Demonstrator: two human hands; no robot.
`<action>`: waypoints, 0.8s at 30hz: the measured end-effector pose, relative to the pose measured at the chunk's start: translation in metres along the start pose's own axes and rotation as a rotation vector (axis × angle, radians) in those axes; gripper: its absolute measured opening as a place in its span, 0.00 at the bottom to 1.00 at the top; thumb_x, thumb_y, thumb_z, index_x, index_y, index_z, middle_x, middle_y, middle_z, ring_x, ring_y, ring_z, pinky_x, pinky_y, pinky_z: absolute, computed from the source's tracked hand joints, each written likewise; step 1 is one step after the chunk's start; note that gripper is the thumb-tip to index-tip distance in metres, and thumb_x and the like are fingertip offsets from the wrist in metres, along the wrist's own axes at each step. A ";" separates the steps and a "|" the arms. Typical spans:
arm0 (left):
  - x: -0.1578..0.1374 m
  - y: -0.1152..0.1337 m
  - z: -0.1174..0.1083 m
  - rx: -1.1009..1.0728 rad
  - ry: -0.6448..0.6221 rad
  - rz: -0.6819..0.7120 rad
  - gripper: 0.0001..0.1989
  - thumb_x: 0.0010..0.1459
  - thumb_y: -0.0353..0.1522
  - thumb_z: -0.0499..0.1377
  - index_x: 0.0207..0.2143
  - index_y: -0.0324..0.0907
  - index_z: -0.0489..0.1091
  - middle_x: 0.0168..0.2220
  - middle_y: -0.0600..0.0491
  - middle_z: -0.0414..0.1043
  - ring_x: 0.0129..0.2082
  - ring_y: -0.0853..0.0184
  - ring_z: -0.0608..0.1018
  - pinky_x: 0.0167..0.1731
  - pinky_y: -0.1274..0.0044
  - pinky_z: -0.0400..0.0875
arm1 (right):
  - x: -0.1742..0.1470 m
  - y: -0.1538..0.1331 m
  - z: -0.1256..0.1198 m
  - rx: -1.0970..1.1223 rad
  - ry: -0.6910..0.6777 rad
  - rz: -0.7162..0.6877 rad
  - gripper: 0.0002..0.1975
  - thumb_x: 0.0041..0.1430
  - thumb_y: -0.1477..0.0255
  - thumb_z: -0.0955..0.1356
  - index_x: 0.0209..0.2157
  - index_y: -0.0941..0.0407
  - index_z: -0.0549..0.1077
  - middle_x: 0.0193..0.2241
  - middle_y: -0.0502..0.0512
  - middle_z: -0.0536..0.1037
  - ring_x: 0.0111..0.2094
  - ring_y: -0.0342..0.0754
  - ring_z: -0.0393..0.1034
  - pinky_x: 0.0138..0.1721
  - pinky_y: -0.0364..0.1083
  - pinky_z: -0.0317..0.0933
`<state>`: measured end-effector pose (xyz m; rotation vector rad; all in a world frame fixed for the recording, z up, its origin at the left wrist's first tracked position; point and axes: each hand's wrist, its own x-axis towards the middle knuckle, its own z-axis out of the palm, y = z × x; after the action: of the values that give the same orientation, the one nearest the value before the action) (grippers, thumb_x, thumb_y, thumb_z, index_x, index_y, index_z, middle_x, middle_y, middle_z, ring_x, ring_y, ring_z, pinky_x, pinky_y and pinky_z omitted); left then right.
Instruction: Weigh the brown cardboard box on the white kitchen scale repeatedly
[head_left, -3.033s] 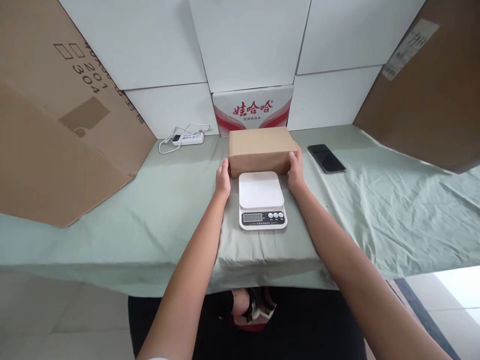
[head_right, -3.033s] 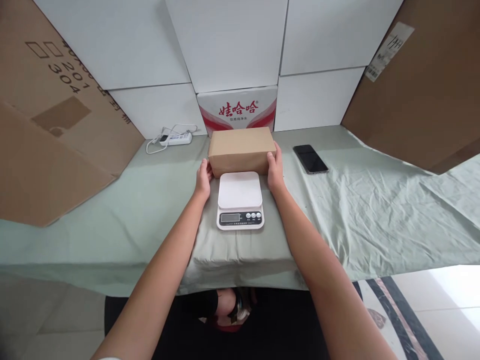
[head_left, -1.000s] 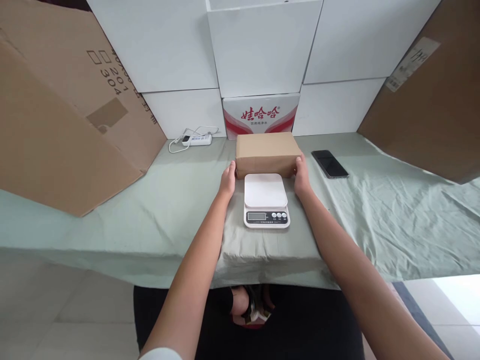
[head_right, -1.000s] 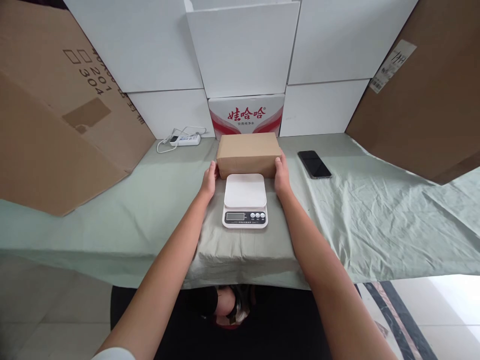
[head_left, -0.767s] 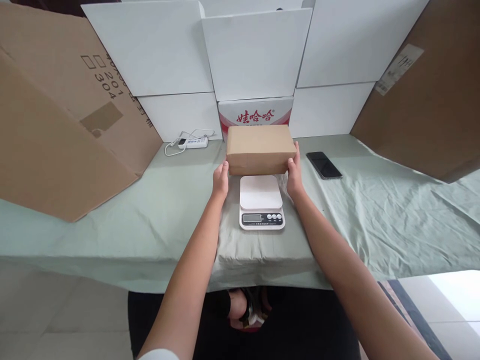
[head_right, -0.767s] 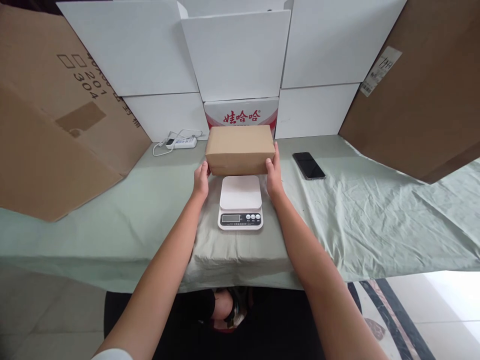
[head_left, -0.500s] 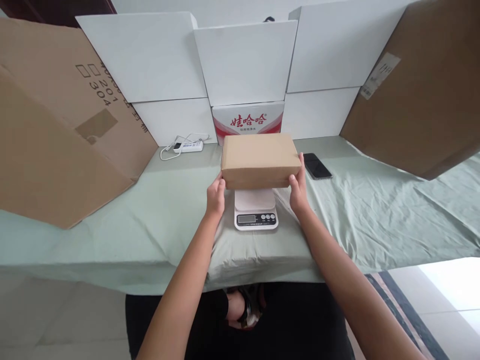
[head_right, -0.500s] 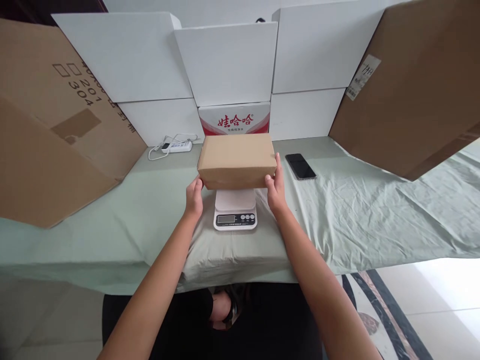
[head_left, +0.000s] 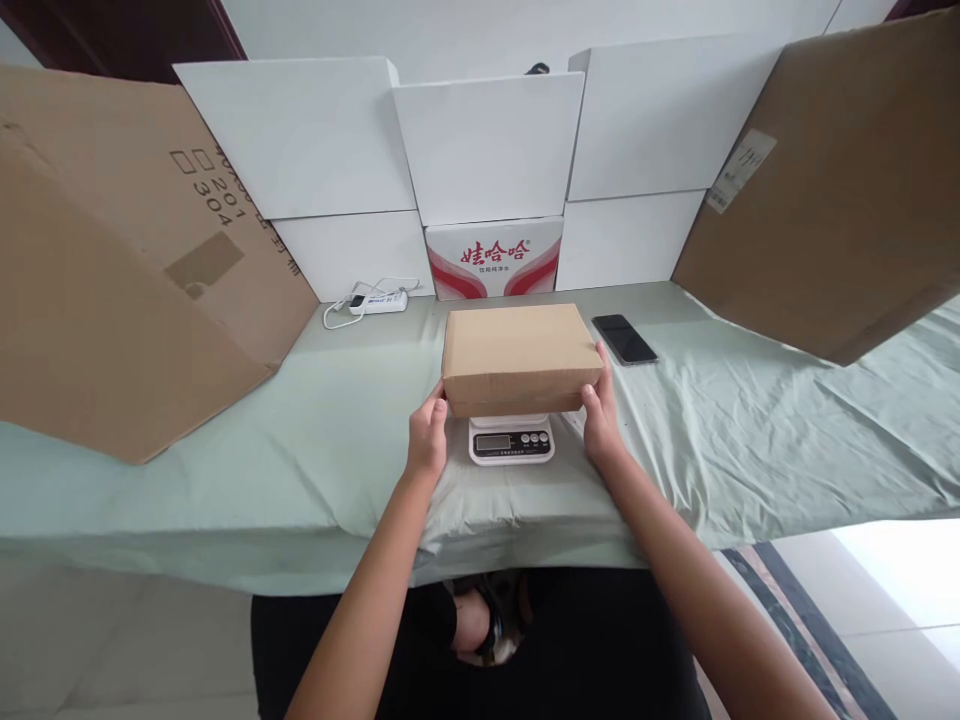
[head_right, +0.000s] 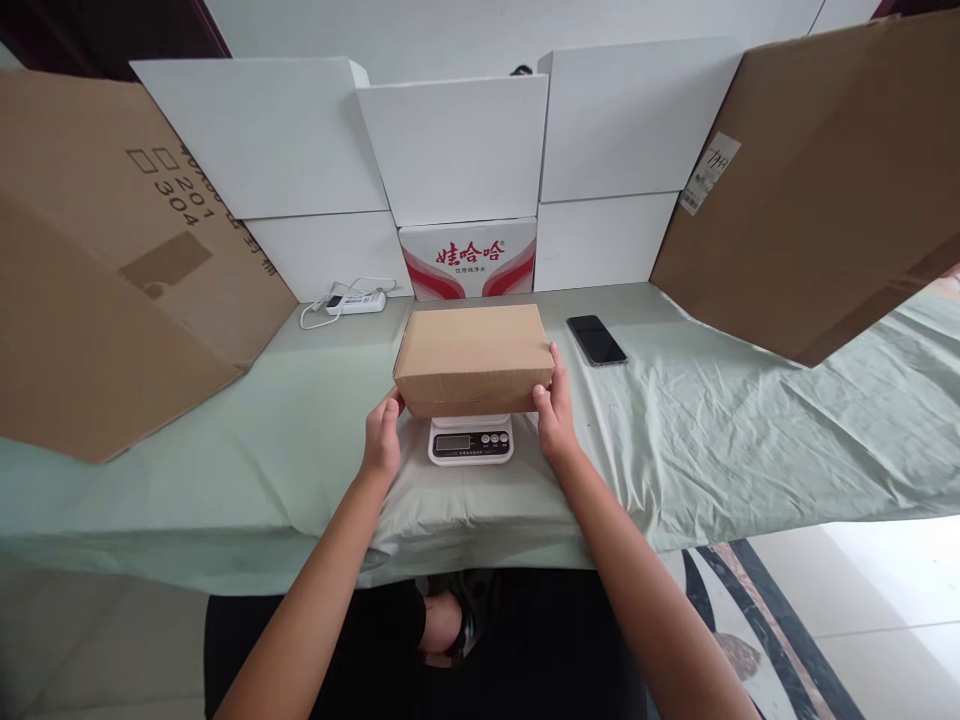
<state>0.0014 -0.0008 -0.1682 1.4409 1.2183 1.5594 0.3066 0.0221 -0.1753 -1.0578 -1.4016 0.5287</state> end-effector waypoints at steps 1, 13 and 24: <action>0.000 0.000 0.000 -0.003 0.011 0.009 0.46 0.72 0.69 0.54 0.68 0.42 0.82 0.72 0.37 0.82 0.77 0.41 0.78 0.78 0.55 0.71 | 0.000 0.000 0.000 -0.001 0.004 -0.009 0.45 0.74 0.36 0.64 0.83 0.42 0.61 0.85 0.59 0.63 0.85 0.70 0.56 0.85 0.73 0.55; 0.009 -0.006 -0.002 -0.145 0.311 0.020 0.52 0.67 0.70 0.58 0.75 0.41 0.77 0.79 0.34 0.73 0.83 0.43 0.72 0.82 0.57 0.68 | 0.009 0.005 0.003 0.119 0.220 -0.008 0.46 0.71 0.36 0.64 0.84 0.35 0.59 0.69 0.61 0.76 0.64 0.64 0.76 0.67 0.69 0.72; 0.005 -0.009 0.000 -0.136 0.133 -0.018 0.48 0.69 0.69 0.57 0.71 0.42 0.80 0.76 0.36 0.77 0.80 0.41 0.76 0.82 0.52 0.69 | 0.005 -0.006 0.002 0.092 0.124 -0.036 0.43 0.74 0.35 0.65 0.79 0.41 0.71 0.80 0.58 0.72 0.83 0.70 0.62 0.85 0.74 0.54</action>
<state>-0.0004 0.0068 -0.1748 1.2530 1.1724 1.7137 0.3042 0.0240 -0.1679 -0.9736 -1.2734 0.4883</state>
